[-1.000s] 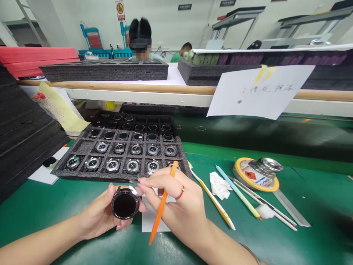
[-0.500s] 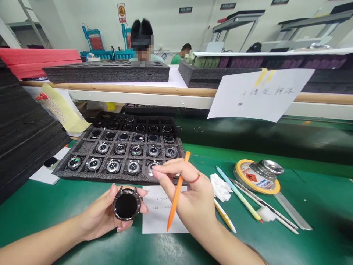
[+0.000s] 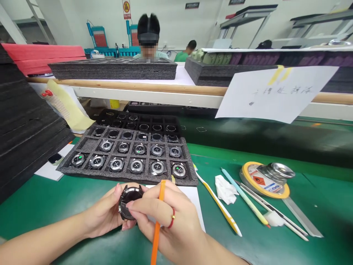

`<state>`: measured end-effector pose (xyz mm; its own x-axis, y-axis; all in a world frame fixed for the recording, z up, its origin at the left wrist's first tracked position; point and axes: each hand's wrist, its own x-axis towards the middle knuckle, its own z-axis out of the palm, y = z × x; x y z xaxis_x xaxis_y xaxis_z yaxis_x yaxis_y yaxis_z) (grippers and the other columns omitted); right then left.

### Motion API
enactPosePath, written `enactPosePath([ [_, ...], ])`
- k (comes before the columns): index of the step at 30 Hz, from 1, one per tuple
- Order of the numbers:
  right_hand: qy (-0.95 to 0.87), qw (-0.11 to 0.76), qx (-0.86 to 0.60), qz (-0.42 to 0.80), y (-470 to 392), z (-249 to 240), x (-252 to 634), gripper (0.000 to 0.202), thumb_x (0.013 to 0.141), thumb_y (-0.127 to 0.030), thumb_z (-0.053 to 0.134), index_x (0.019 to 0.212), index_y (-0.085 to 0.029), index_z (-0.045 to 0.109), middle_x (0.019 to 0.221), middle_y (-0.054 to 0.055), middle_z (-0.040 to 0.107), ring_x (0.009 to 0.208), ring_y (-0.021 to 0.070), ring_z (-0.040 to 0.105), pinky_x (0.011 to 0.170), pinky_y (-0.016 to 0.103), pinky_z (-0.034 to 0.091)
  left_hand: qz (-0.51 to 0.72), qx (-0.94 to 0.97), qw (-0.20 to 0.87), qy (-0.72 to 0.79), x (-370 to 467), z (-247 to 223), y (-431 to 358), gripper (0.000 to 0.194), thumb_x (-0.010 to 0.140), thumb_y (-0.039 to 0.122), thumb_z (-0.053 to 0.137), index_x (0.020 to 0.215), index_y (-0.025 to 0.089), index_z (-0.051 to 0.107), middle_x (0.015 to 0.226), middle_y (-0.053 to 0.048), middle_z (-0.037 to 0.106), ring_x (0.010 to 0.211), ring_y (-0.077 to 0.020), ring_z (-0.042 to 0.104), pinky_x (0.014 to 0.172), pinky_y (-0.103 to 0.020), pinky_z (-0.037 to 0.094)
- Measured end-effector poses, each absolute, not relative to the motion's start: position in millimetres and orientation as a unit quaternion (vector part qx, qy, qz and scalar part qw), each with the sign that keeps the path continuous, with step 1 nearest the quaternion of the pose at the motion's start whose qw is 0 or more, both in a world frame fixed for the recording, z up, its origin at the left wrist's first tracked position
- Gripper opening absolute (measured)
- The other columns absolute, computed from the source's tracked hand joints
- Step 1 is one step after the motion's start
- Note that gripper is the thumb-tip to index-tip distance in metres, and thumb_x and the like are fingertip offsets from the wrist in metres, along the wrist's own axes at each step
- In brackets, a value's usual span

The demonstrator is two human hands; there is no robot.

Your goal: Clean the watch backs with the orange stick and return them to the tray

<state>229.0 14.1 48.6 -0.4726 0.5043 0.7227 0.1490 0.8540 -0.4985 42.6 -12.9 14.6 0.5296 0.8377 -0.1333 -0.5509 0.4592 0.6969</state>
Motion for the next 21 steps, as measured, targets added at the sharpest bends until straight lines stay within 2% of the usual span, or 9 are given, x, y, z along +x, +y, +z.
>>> enactPosePath([
  [4,-0.832,0.475,-0.23,0.172,15.9,39.3,227.8,0.025,0.09,-0.005,0.064,0.108,-0.021,0.067,0.081,0.001,0.065,0.069,0.0141,0.064,0.066,0.028,0.055,0.429,0.32,0.804,0.258,43.4,14.2,-12.5,0.054,0.08,0.064,0.073,0.099,0.015,0.065,0.077,-0.003,0.062,0.055,-0.009,0.056,0.048,-0.016,0.041],
  [6,-0.832,0.464,-0.236,0.193,15.5,36.3,227.4,0.031,0.091,-0.014,0.069,0.121,-0.023,0.064,0.082,0.001,0.062,0.07,0.0146,0.062,0.065,0.028,0.055,0.436,0.332,0.788,0.28,44.1,14.2,-12.1,0.054,0.079,0.065,0.073,0.096,0.015,0.063,0.083,-0.003,0.061,0.055,-0.0069,0.053,0.047,-0.015,0.039],
  [9,-0.843,0.417,-0.216,0.263,14.7,35.1,225.9,0.062,0.083,-0.032,0.082,0.139,-0.027,0.054,0.085,0.0,0.061,0.075,0.016,0.062,0.066,0.027,0.056,0.44,0.356,0.768,0.3,45.1,14.5,-11.9,0.057,0.076,0.068,0.074,0.092,0.015,0.061,0.078,0.0,0.054,0.053,-0.0056,0.047,0.044,-0.013,0.036],
  [10,-0.846,0.402,-0.212,0.28,14.7,35.3,225.3,0.07,0.079,-0.033,0.085,0.141,-0.028,0.052,0.086,0.0,0.062,0.076,0.0162,0.061,0.067,0.027,0.056,0.438,0.364,0.763,0.305,45.4,14.6,-12.0,0.057,0.075,0.069,0.074,0.09,0.016,0.059,0.075,0.002,0.053,0.052,-0.0054,0.045,0.043,-0.013,0.034],
  [12,-0.847,0.385,-0.212,0.299,14.8,36.1,224.5,0.072,0.075,-0.026,0.089,0.137,-0.029,0.054,0.086,-0.001,0.063,0.075,0.0162,0.061,0.068,0.027,0.056,0.433,0.377,0.758,0.31,46.0,14.8,-12.1,0.06,0.071,0.07,0.077,0.087,0.016,0.057,0.075,0.002,0.053,0.049,-0.0042,0.044,0.041,-0.013,0.032],
  [16,-0.83,0.403,-0.209,0.323,14.1,37.7,226.6,0.068,0.076,-0.018,0.087,0.133,-0.03,0.054,0.086,-0.002,0.065,0.073,0.0156,0.062,0.069,0.027,0.055,0.436,0.375,0.758,0.307,45.6,16.3,-12.2,0.059,0.072,0.069,0.078,0.087,0.016,0.054,0.08,0.001,0.057,0.044,-0.0009,0.039,0.039,-0.013,0.029],
  [21,-0.823,0.415,-0.214,0.324,11.3,38.0,229.8,0.073,0.073,-0.015,0.088,0.135,-0.029,0.052,0.094,-0.002,0.067,0.076,0.014,0.063,0.072,0.025,0.054,0.447,0.367,0.746,0.331,42.4,17.9,-12.0,0.055,0.074,0.061,0.081,0.081,0.017,0.049,0.071,0.005,0.054,0.039,0.0018,0.031,0.037,-0.012,0.021],
])
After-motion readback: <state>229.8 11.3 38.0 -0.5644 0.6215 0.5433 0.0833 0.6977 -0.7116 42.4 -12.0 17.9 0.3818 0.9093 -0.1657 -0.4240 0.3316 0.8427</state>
